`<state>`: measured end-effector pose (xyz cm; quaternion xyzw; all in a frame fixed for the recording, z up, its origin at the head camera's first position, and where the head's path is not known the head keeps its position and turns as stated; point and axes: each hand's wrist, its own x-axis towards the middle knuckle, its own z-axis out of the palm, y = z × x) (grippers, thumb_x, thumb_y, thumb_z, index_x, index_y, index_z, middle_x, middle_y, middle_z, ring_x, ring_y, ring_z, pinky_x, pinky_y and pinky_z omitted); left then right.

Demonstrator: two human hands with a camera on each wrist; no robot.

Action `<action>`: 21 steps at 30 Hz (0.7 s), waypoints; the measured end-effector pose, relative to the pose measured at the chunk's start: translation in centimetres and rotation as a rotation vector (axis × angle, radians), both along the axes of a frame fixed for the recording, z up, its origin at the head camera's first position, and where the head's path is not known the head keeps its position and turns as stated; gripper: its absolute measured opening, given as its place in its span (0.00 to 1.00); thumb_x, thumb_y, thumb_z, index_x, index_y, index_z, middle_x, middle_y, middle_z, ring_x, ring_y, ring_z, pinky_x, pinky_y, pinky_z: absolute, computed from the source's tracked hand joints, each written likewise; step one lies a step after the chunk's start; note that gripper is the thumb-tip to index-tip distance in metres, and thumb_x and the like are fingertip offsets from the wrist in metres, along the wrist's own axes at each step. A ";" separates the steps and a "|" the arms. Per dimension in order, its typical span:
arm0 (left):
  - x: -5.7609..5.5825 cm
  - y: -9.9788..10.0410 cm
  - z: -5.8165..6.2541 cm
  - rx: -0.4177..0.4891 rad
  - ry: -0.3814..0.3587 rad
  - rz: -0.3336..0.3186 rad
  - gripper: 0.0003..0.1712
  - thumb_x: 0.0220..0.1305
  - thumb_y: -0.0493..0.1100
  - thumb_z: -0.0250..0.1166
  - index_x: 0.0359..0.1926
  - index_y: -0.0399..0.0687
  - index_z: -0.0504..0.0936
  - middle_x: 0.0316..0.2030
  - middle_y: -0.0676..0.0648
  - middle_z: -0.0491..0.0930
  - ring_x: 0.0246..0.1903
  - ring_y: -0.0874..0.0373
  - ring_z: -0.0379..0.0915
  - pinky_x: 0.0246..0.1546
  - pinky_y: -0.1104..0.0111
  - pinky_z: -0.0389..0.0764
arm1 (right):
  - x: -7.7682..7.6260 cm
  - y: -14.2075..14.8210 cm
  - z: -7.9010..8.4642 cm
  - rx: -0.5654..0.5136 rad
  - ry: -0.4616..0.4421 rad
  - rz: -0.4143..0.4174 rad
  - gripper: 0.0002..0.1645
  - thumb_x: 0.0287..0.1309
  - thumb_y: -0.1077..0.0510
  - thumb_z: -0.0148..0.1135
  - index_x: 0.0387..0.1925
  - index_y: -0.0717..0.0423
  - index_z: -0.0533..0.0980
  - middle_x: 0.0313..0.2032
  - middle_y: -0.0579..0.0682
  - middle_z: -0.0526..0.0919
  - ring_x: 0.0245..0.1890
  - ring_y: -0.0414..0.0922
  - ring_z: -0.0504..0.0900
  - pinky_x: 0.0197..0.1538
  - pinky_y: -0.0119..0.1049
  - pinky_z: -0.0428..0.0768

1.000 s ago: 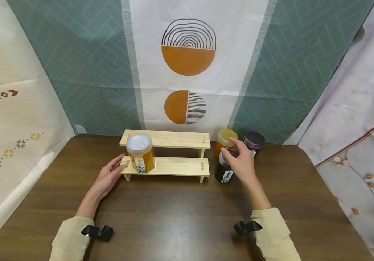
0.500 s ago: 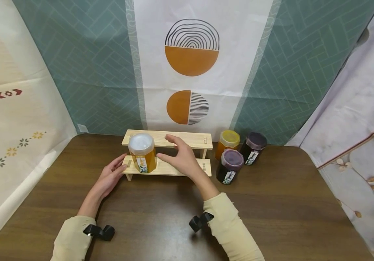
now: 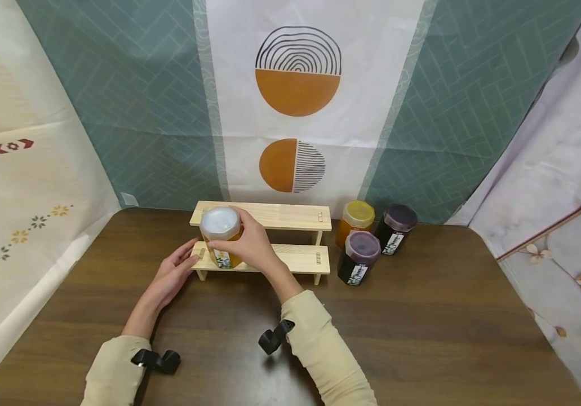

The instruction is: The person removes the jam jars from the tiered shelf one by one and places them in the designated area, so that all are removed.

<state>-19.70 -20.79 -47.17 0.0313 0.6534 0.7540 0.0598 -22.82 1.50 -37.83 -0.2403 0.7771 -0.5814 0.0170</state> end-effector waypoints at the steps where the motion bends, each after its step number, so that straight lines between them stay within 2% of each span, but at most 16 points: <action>1: 0.0 0.0 0.0 0.002 0.000 0.002 0.35 0.73 0.39 0.55 0.74 0.38 0.51 0.71 0.37 0.53 0.65 0.51 0.55 0.54 0.77 0.70 | -0.1 0.0 -0.1 0.002 0.007 0.006 0.47 0.45 0.55 0.78 0.66 0.54 0.65 0.54 0.49 0.77 0.51 0.44 0.76 0.54 0.39 0.75; 11: 0.0 0.0 0.2 0.005 0.011 0.004 0.35 0.73 0.38 0.55 0.74 0.37 0.51 0.71 0.36 0.53 0.65 0.52 0.56 0.54 0.76 0.70 | -0.2 0.5 -0.9 -0.018 0.058 0.006 0.44 0.44 0.56 0.78 0.63 0.56 0.68 0.52 0.49 0.78 0.48 0.44 0.77 0.52 0.39 0.77; 17: 0.1 0.0 0.1 -0.001 0.017 0.002 0.35 0.73 0.38 0.55 0.74 0.35 0.50 0.71 0.35 0.52 0.66 0.50 0.54 0.54 0.77 0.69 | 0.9 1.5 -1.1 -0.018 0.093 -0.043 0.45 0.41 0.56 0.80 0.62 0.59 0.69 0.50 0.52 0.80 0.45 0.46 0.79 0.48 0.40 0.79; 21: 0.1 0.0 0.0 0.010 0.023 0.004 0.35 0.73 0.37 0.54 0.74 0.34 0.50 0.71 0.34 0.52 0.65 0.52 0.55 0.54 0.77 0.69 | 1.7 2.8 -0.8 -0.008 0.102 -0.068 0.44 0.39 0.58 0.81 0.60 0.59 0.71 0.49 0.53 0.80 0.45 0.48 0.79 0.49 0.42 0.78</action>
